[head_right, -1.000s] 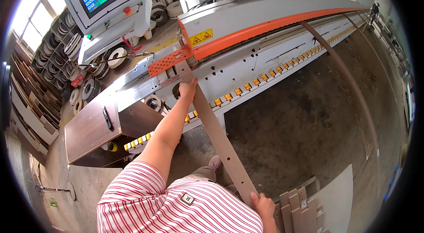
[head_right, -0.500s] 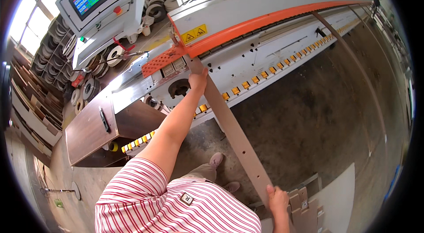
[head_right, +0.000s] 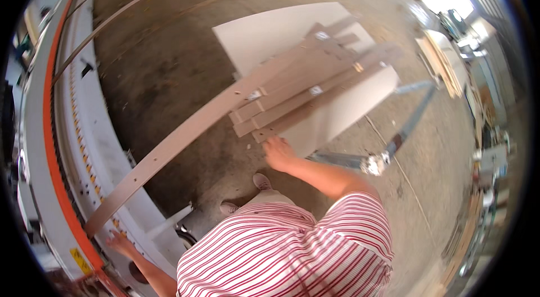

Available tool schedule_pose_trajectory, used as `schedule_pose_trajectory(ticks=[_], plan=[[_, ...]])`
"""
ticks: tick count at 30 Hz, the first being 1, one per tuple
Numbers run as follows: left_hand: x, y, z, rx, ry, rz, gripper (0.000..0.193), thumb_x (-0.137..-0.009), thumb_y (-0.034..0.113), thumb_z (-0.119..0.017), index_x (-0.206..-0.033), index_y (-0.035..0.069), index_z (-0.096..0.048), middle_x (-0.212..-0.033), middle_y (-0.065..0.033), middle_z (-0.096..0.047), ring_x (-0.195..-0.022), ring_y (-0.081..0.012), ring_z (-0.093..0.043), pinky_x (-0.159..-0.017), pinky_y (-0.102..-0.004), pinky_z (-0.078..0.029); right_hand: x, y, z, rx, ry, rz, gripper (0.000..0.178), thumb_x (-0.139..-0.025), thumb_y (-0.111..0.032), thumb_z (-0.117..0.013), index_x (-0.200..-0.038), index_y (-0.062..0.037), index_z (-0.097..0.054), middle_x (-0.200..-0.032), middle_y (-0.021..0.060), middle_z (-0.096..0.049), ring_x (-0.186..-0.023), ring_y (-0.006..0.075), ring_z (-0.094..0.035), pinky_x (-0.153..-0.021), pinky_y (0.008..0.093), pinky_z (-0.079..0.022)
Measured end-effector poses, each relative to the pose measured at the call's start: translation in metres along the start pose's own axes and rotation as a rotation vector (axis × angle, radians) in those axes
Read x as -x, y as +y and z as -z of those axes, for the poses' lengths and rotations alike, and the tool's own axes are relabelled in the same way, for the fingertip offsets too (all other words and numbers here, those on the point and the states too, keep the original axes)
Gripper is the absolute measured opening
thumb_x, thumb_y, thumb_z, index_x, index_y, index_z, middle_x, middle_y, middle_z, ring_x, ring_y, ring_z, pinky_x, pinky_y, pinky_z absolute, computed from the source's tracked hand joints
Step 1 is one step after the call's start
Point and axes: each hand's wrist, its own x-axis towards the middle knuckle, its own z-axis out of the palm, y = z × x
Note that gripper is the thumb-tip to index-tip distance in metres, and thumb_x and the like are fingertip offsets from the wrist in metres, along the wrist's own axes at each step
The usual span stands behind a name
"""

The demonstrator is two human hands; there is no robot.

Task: The person repeatedly picks up rectangular wooden planks and feeds them into a large industrial machine with a digital display. After processing, the person removes the planks and stacks them on the floor. The person handles the wood by hand throughout the task.

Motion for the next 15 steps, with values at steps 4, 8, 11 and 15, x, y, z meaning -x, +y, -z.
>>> schedule_pose_trajectory(ticks=[4, 8, 11, 15], plan=[[0.056, 0.035, 0.015, -0.260, 0.050, -0.357, 0.041, -0.100, 0.032, -0.053, -0.123, -0.001, -0.046, -0.111, -0.0212, -0.053, -0.098, -0.0390, -0.056, -0.081, -0.0474, -0.047, 0.076, 0.105, -0.034, 0.600, -0.335, -0.389, 0.067, -0.076, -0.047, -0.071, -0.126, -0.0043, -0.058, -0.136, 0.0139, -0.054, -0.131, 0.0288, -0.046, -0.108, 0.0519, -0.034], [0.065, 0.050, 0.024, -0.344, 0.030, -0.447, 0.038, -0.099, 0.030, -0.054, -0.119, -0.002, -0.049, -0.112, -0.0221, -0.054, -0.102, -0.0389, -0.055, -0.084, -0.0474, -0.046, 0.097, 0.156, -0.059, 0.406, -0.470, -0.676, 0.052, -0.081, -0.040, -0.069, -0.121, -0.0070, -0.062, -0.122, 0.0105, -0.063, -0.125, 0.0276, -0.053, -0.102, 0.0507, -0.040], [0.069, 0.059, 0.028, -0.254, 0.114, -0.372, 0.032, -0.098, 0.025, -0.056, -0.114, -0.003, -0.054, -0.113, -0.0210, -0.054, -0.105, -0.0381, -0.054, -0.086, -0.0473, -0.046, 0.084, 0.158, -0.082, 0.404, -0.364, -0.566, 0.043, -0.083, -0.034, -0.067, -0.118, -0.0093, -0.064, -0.116, 0.0097, -0.066, -0.115, 0.0283, -0.059, -0.094, 0.0515, -0.045], [0.114, 0.071, 0.024, -0.119, 0.050, -0.612, 0.034, -0.094, 0.015, -0.060, -0.122, -0.002, -0.049, -0.118, -0.0194, -0.053, -0.109, -0.0352, -0.053, -0.094, -0.0452, -0.044, 0.029, 0.123, -0.127, 0.117, -0.014, -0.104, 0.039, -0.084, -0.028, -0.068, -0.115, -0.0052, -0.062, -0.109, 0.0142, -0.066, -0.099, 0.0318, -0.065, -0.083, 0.0503, -0.050]])
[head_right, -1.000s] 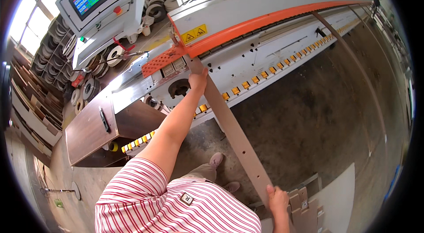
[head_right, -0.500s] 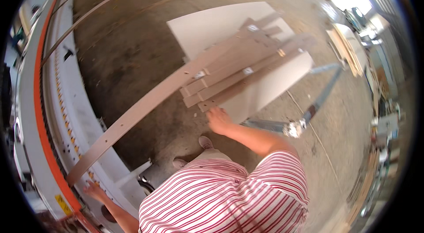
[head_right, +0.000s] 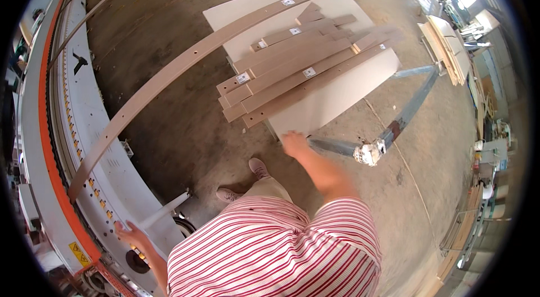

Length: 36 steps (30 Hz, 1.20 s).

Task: The person repeatedly picks up rectangular wooden planks and feeds them into a large industrial machine with a digital display. After processing, the person removes the planks and stacks them on the floor. The person handles the wood by hand throughout the task.

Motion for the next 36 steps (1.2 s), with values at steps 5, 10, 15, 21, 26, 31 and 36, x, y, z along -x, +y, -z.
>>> schedule_pose_trajectory(ticks=[5, 10, 15, 21, 26, 31, 36], plan=[[0.078, 0.070, -0.002, 0.351, -0.476, 0.222, 0.032, -0.094, 0.012, -0.057, -0.122, 0.000, -0.048, -0.115, -0.0187, -0.053, -0.096, -0.0311, -0.056, -0.081, -0.0417, -0.049, -0.123, -0.081, -0.056, -1.238, 0.044, -0.553, 0.033, -0.090, -0.029, -0.066, -0.109, -0.0029, -0.060, -0.099, 0.0132, -0.064, -0.092, 0.0279, -0.064, -0.081, 0.0429, -0.052], [0.136, 0.104, 0.011, 0.419, -0.825, 0.160, 0.029, -0.093, 0.016, -0.058, -0.117, 0.001, -0.050, -0.094, -0.0140, -0.061, -0.082, -0.0240, -0.060, -0.072, -0.0321, -0.050, -0.175, -0.103, -0.075, -2.074, 0.158, -1.176, 0.024, -0.093, -0.020, -0.061, -0.111, -0.0049, -0.055, -0.100, 0.0071, -0.060, -0.084, 0.0233, -0.062, -0.079, 0.0377, -0.053], [0.145, 0.130, -0.012, 0.836, -1.109, 0.581, 0.029, -0.097, 0.023, -0.057, -0.115, 0.001, -0.052, -0.090, -0.0108, -0.067, -0.074, -0.0167, -0.064, -0.064, -0.0281, -0.052, -0.110, -0.124, -0.082, -2.252, -0.030, -0.998, 0.021, -0.093, -0.014, -0.062, -0.112, -0.0086, -0.054, -0.104, 0.0075, -0.061, -0.082, 0.0245, -0.062, -0.077, 0.0424, -0.055], [0.114, 0.231, -0.052, 1.281, -1.126, 0.921, 0.027, -0.099, 0.026, -0.057, -0.114, 0.003, -0.058, -0.097, -0.0069, -0.067, -0.082, -0.0167, -0.065, -0.072, -0.0280, -0.053, 0.000, -0.202, 0.005, -2.371, -0.783, -0.795, 0.029, -0.096, -0.020, -0.060, -0.122, -0.0073, -0.054, -0.113, 0.0103, -0.062, -0.111, 0.0301, -0.060, -0.094, 0.0484, -0.050], [0.066, 0.238, -0.045, 1.385, -0.919, 1.043, 0.016, -0.095, 0.013, -0.062, -0.109, 0.006, -0.061, -0.097, -0.0063, -0.067, -0.084, -0.0187, -0.066, -0.072, -0.0321, -0.055, 0.018, -0.198, 0.139, -1.833, -1.466, 0.080, 0.031, -0.100, -0.030, -0.054, -0.117, -0.0037, -0.059, -0.107, 0.0103, -0.068, -0.100, 0.0223, -0.067, -0.090, 0.0377, -0.052], [0.032, 0.153, 0.019, 1.444, -0.467, 1.059, 0.019, -0.089, 0.015, -0.070, -0.106, 0.009, -0.063, -0.095, -0.0023, -0.069, -0.082, -0.0141, -0.066, -0.068, -0.0297, -0.055, -0.019, -0.102, 0.193, -0.770, 0.152, 0.839, 0.047, -0.086, -0.033, -0.070, -0.121, -0.0029, -0.060, -0.120, 0.0154, -0.063, -0.116, 0.0320, -0.057, -0.100, 0.0416, -0.045], [0.005, 0.038, 0.068, 1.481, 0.200, 1.082, 0.022, -0.091, 0.018, -0.069, -0.109, 0.007, -0.064, -0.093, 0.0009, -0.067, -0.079, -0.0107, -0.062, -0.068, -0.0270, -0.048, -0.055, 0.026, 0.166, -0.313, -0.418, 0.483, 0.049, -0.092, -0.049, -0.058, -0.098, -0.0013, -0.066, -0.096, 0.0235, -0.066, -0.092, 0.0397, -0.064, -0.078, 0.0464, -0.048]])
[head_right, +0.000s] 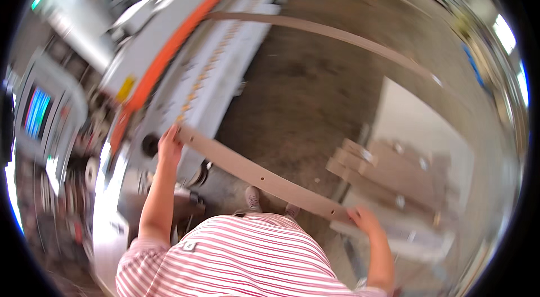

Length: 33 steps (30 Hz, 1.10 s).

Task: The person repeatedly picks up rectangular wooden planks and feeds them into a large industrial machine with a digital display. After processing, the person removes the planks and stacks them on the floor. The person handles the wood by hand throughout the task.

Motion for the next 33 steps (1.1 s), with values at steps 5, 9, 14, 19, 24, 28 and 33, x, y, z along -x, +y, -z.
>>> schedule_pose_trajectory(ticks=[5, 9, 14, 19, 24, 28, 33], plan=[[-0.050, 0.027, 0.069, -0.011, 0.374, -0.159, 0.028, -0.087, 0.027, -0.075, -0.097, 0.003, -0.066, -0.084, -0.0036, -0.067, -0.068, -0.0148, -0.062, -0.057, -0.0306, -0.047, 0.003, 0.033, -0.050, 0.176, -0.069, 0.124, 0.062, -0.091, -0.060, -0.050, -0.086, -0.0017, -0.069, -0.089, 0.0237, -0.067, -0.086, 0.0449, -0.063, -0.074, 0.0519, -0.048], [-0.080, 0.037, 0.124, -0.231, 0.606, -0.148, 0.042, -0.081, 0.040, -0.080, -0.088, -0.001, -0.070, -0.080, -0.0057, -0.066, -0.066, -0.0170, -0.059, -0.059, -0.0356, -0.046, -0.025, -0.013, -0.062, 0.368, -0.097, 0.179, 0.068, -0.091, -0.065, -0.046, -0.082, -0.0022, -0.069, -0.083, 0.0242, -0.067, -0.082, 0.0464, -0.062, -0.070, 0.0541, -0.048], [-0.113, 0.006, 0.164, -0.376, 0.767, -0.264, 0.056, -0.074, 0.045, -0.083, -0.097, -0.004, -0.069, -0.091, -0.0124, -0.070, -0.081, -0.0228, -0.066, -0.070, -0.0380, -0.051, -0.043, -0.105, -0.049, 0.402, 0.108, 0.251, 0.072, -0.091, -0.067, -0.042, -0.068, -0.0023, -0.062, -0.074, 0.0249, -0.065, -0.071, 0.0463, -0.062, -0.061, 0.0540, -0.047], [-0.132, -0.012, 0.168, -0.259, 0.660, -0.165, 0.062, -0.074, 0.043, -0.083, -0.110, -0.004, -0.065, -0.103, -0.0158, -0.069, -0.091, -0.0264, -0.068, -0.079, -0.0381, -0.053, -0.064, -0.191, -0.043, 0.417, 0.199, 0.395, 0.062, -0.095, -0.056, -0.045, -0.065, -0.0032, -0.060, -0.066, 0.0259, -0.062, -0.067, 0.0475, -0.062, -0.062, 0.0536, -0.050], [-0.142, 0.001, 0.165, -0.309, 0.705, -0.118, 0.068, -0.077, 0.048, -0.079, -0.115, -0.005, -0.060, -0.113, -0.0195, -0.066, -0.104, -0.0310, -0.064, -0.086, -0.0402, -0.051, -0.071, -0.234, -0.039, 0.431, 0.115, 0.347, 0.067, -0.095, -0.058, -0.041, -0.072, -0.0020, -0.068, -0.072, 0.0281, -0.064, -0.072, 0.0479, -0.064, -0.067, 0.0554, -0.050], [-0.147, 0.004, 0.160, -0.402, 0.765, -0.120, 0.074, -0.080, 0.053, -0.074, -0.119, -0.007, -0.056, -0.118, -0.0223, -0.063, -0.110, -0.0352, -0.061, -0.091, -0.0418, -0.048, -0.073, -0.245, -0.029, 0.465, 0.065, 0.307, 0.068, -0.096, -0.058, -0.038, -0.075, -0.0014, -0.069, -0.075, 0.0285, -0.065, -0.075, 0.0476, -0.064, -0.071, 0.0553, -0.050], [-0.145, 0.005, 0.151, -0.544, 0.835, -0.078, 0.079, -0.082, 0.058, -0.069, -0.118, -0.011, -0.054, -0.119, -0.0269, -0.061, -0.112, -0.0402, -0.058, -0.093, -0.0436, -0.047, -0.084, -0.247, -0.020, 0.460, 0.020, 0.273, 0.071, -0.096, -0.059, -0.036, -0.077, -0.0005, -0.070, -0.076, 0.0288, -0.065, -0.077, 0.0479, -0.064, -0.074, 0.0552, -0.050]])
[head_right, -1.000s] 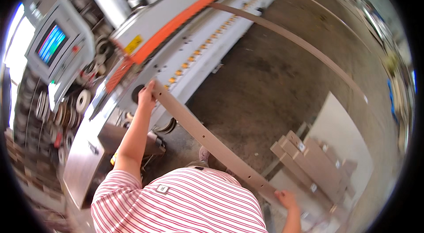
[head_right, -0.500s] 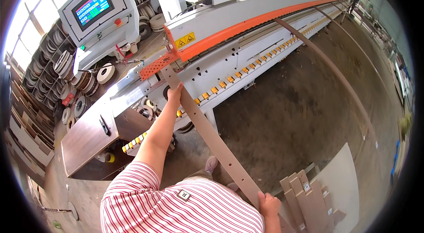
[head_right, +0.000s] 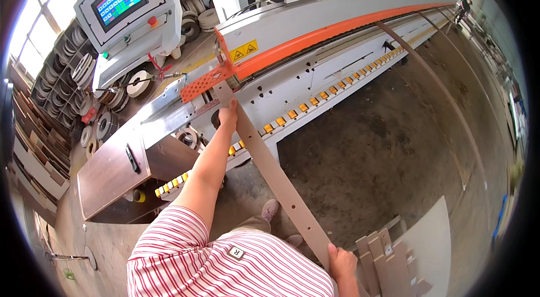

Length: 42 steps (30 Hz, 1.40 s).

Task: The person repeatedly picks up rectangular wooden planks and feeds them into a large industrial machine with a digital display. After processing, the person removes the planks and stacks them on the floor. The person handles the wood by hand throughout the task.

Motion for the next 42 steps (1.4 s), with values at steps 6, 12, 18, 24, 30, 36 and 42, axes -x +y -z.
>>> schedule_pose_trajectory(ticks=[6, 12, 18, 24, 30, 36, 42], plan=[[0.010, 0.013, 0.003, 0.001, -0.002, -0.021, 0.082, -0.083, 0.061, -0.067, -0.116, -0.013, -0.053, -0.115, -0.0292, -0.061, -0.110, -0.0417, -0.059, -0.092, -0.0445, -0.047, -0.009, 0.004, -0.001, 0.013, -0.033, 0.015, 0.073, -0.097, -0.059, -0.034, -0.076, 0.0000, -0.071, -0.074, 0.0293, -0.064, -0.075, 0.0488, -0.064, -0.072, 0.0561, -0.049], [0.024, 0.033, -0.013, 0.020, -0.014, 0.003, 0.081, -0.085, 0.060, -0.064, -0.115, -0.014, -0.053, -0.113, -0.0299, -0.062, -0.109, -0.0420, -0.060, -0.091, -0.0443, -0.047, -0.023, 0.012, 0.010, -0.022, -0.004, 0.033, 0.075, -0.097, -0.059, -0.032, -0.076, 0.0016, -0.071, -0.073, 0.0300, -0.063, -0.074, 0.0501, -0.063, -0.071, 0.0569, -0.048], [0.007, 0.033, -0.074, -0.161, 0.068, -0.178, 0.069, -0.093, 0.056, -0.053, -0.105, -0.011, -0.061, -0.107, -0.0330, -0.063, -0.104, -0.0435, -0.061, -0.086, -0.0480, -0.049, -0.057, 0.028, 0.036, -0.018, 0.058, 0.028, 0.072, -0.098, -0.057, -0.034, -0.079, 0.0021, -0.071, -0.076, 0.0299, -0.063, -0.076, 0.0502, -0.062, -0.072, 0.0567, -0.048], [-0.091, -0.003, -0.128, -1.027, -0.044, -1.015, 0.050, -0.087, 0.039, -0.057, -0.118, -0.001, -0.055, -0.114, -0.0228, -0.062, -0.102, -0.0360, -0.061, -0.087, -0.0463, -0.047, -0.091, 0.044, 0.046, -0.017, 0.224, -0.073, 0.059, -0.098, -0.054, -0.041, -0.092, -0.0026, -0.071, -0.085, 0.0262, -0.067, -0.080, 0.0453, -0.062, -0.075, 0.0540, -0.048], [-0.086, 0.054, -0.151, -1.256, 0.144, -1.506, 0.021, -0.094, 0.027, -0.053, -0.094, 0.010, -0.065, -0.094, -0.0145, -0.065, -0.089, -0.0262, -0.063, -0.077, -0.0406, -0.049, -0.040, 0.031, 0.000, -0.225, 0.947, -0.094, 0.034, -0.088, -0.026, -0.065, -0.112, -0.0032, -0.056, -0.119, 0.0149, -0.056, -0.114, 0.0350, -0.053, -0.098, 0.0451, -0.043], [0.101, 0.049, -0.136, -0.272, -0.260, -1.185, 0.023, -0.098, 0.015, -0.052, -0.112, -0.003, -0.055, -0.099, -0.0157, -0.061, -0.093, -0.0246, -0.062, -0.078, -0.0364, -0.050, 0.029, 0.105, -0.109, -0.672, 1.114, -0.872, 0.038, -0.088, -0.031, -0.067, -0.110, -0.0038, -0.053, -0.109, 0.0176, -0.060, -0.102, 0.0351, -0.058, -0.088, 0.0433, -0.047], [0.301, -0.076, -0.112, -0.171, -1.507, -0.956, 0.023, -0.094, 0.008, -0.053, -0.116, 0.003, -0.050, -0.102, -0.0071, -0.052, -0.087, -0.0150, -0.052, -0.076, -0.0284, -0.047, 0.109, 0.246, -0.226, -1.402, 1.416, -1.574, 0.041, -0.085, -0.036, -0.069, -0.103, -0.0015, -0.053, -0.085, 0.0104, -0.063, -0.078, 0.0234, -0.062, -0.067, 0.0385, -0.052]])
